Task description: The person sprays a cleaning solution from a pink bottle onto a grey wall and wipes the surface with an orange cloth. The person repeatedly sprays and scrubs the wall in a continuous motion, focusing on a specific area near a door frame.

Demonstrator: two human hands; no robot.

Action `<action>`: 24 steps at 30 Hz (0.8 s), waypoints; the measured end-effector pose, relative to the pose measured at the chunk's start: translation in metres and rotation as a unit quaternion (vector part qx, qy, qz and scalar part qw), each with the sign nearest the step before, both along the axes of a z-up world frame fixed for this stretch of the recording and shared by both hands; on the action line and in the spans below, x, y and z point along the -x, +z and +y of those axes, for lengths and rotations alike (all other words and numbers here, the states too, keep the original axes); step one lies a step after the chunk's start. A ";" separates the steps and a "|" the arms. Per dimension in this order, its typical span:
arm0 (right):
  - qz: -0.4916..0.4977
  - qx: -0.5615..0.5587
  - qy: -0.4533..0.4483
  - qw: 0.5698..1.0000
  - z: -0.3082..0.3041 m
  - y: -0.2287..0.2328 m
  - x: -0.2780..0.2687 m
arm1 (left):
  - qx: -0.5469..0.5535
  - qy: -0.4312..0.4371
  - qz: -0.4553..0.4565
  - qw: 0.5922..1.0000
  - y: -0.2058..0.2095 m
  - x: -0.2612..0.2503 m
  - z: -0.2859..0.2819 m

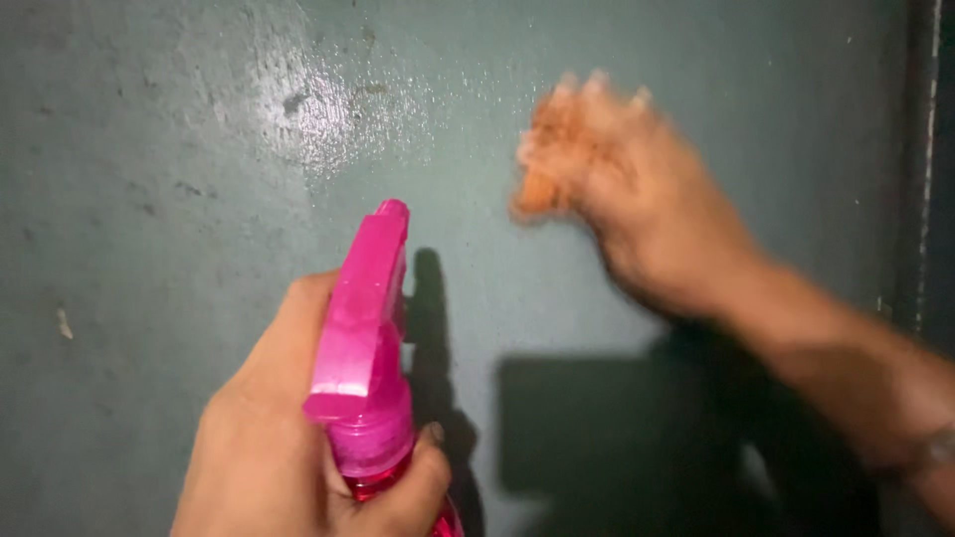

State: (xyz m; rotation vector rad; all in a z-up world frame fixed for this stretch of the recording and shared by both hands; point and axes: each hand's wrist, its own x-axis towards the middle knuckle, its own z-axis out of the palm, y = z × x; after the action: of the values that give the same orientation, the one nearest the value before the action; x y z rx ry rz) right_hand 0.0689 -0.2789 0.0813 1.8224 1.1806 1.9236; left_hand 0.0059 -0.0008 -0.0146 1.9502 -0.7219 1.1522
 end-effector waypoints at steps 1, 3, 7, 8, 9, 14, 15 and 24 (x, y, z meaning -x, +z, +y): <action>-0.100 -0.033 -0.021 0.994 -0.006 0.013 0.000 | -0.005 -0.007 -0.016 1.000 -0.001 0.000 0.002; -0.092 -0.072 -0.013 0.993 -0.006 0.047 -0.010 | -0.013 -0.005 -0.026 1.000 0.000 -0.001 0.005; 0.043 -0.088 0.110 0.989 0.024 0.055 -0.021 | -0.034 0.027 -0.061 0.997 0.000 -0.001 0.005; 0.026 -0.073 0.081 0.994 0.033 0.049 -0.022 | -0.042 0.031 -0.082 0.995 0.001 0.000 0.004; 0.008 -0.059 0.052 0.997 0.041 0.033 -0.022 | -0.046 0.011 -0.090 0.995 0.001 0.001 0.002; 0.134 0.035 -0.008 0.990 0.031 -0.080 -0.004 | -0.045 -0.042 -0.051 0.997 0.003 0.002 -0.003; 0.149 0.066 -0.031 0.986 0.021 -0.088 -0.002 | -0.050 -0.034 -0.062 0.996 0.005 0.003 -0.003; 0.059 -0.070 -0.025 0.995 -0.057 0.030 -0.011 | -0.040 -0.022 -0.094 0.995 0.007 0.021 -0.009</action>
State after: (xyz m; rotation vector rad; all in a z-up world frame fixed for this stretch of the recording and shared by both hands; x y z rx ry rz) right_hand 0.0799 -0.3356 0.1116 2.0430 1.0462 1.9386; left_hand -0.0156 -0.0094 -0.0081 1.8981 -0.9177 1.3096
